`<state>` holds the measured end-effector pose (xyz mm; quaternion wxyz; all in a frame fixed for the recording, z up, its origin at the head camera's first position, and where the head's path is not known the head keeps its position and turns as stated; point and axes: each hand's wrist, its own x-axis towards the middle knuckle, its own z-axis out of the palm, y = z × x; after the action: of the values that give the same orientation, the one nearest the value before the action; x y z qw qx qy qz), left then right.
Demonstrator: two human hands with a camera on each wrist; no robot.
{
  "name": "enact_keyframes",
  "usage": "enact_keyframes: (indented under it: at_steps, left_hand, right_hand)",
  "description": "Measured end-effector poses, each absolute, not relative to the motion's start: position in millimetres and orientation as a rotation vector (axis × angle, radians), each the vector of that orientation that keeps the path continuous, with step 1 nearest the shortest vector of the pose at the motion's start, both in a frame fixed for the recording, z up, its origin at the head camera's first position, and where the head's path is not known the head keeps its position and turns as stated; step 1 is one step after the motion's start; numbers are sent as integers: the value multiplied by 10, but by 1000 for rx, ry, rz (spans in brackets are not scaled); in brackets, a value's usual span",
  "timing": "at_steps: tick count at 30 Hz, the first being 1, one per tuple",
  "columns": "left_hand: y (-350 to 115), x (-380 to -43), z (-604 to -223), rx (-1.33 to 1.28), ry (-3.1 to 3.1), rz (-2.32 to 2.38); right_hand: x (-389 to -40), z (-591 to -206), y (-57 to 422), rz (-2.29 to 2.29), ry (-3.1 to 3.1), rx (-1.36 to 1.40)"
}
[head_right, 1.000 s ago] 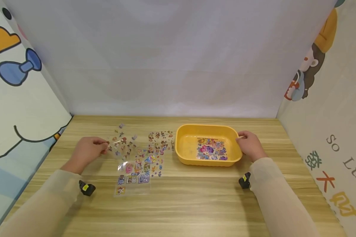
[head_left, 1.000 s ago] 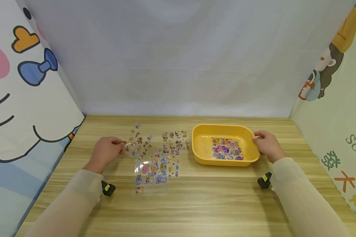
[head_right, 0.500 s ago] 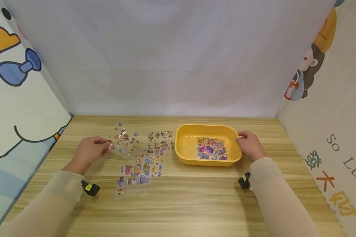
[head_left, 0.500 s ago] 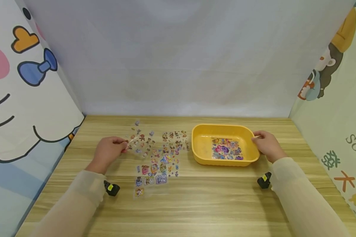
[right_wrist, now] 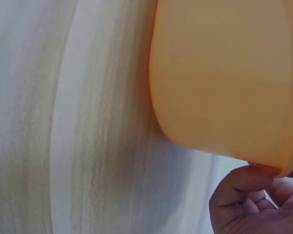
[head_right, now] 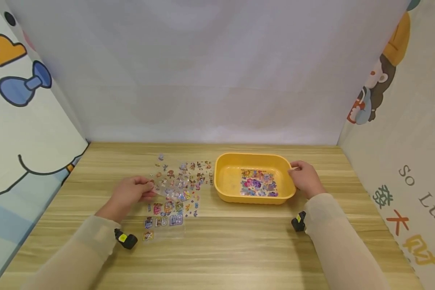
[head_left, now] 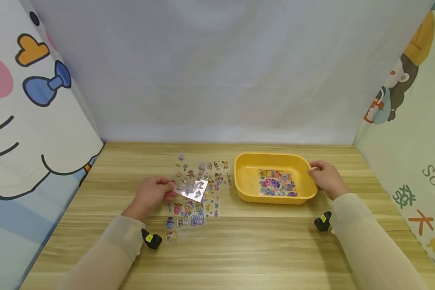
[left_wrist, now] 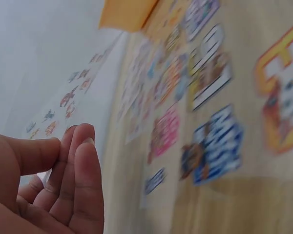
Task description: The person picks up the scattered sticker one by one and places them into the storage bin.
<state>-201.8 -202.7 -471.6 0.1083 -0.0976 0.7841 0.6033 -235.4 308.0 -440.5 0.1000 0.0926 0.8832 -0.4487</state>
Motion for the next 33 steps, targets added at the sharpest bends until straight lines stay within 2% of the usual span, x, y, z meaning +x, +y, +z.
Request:
enact_keyframes:
  at_steps: [14,33]
  left_hand:
    - [-1428,-1813,-4651,-188,2110,1854]
    - [-676,-1909,-4474,-34,2062,1876]
  right_hand:
    - [-2369,-4384,3057,-1305,2625,269]
    - [-2347,-4394,3075,-1293,2640,268]
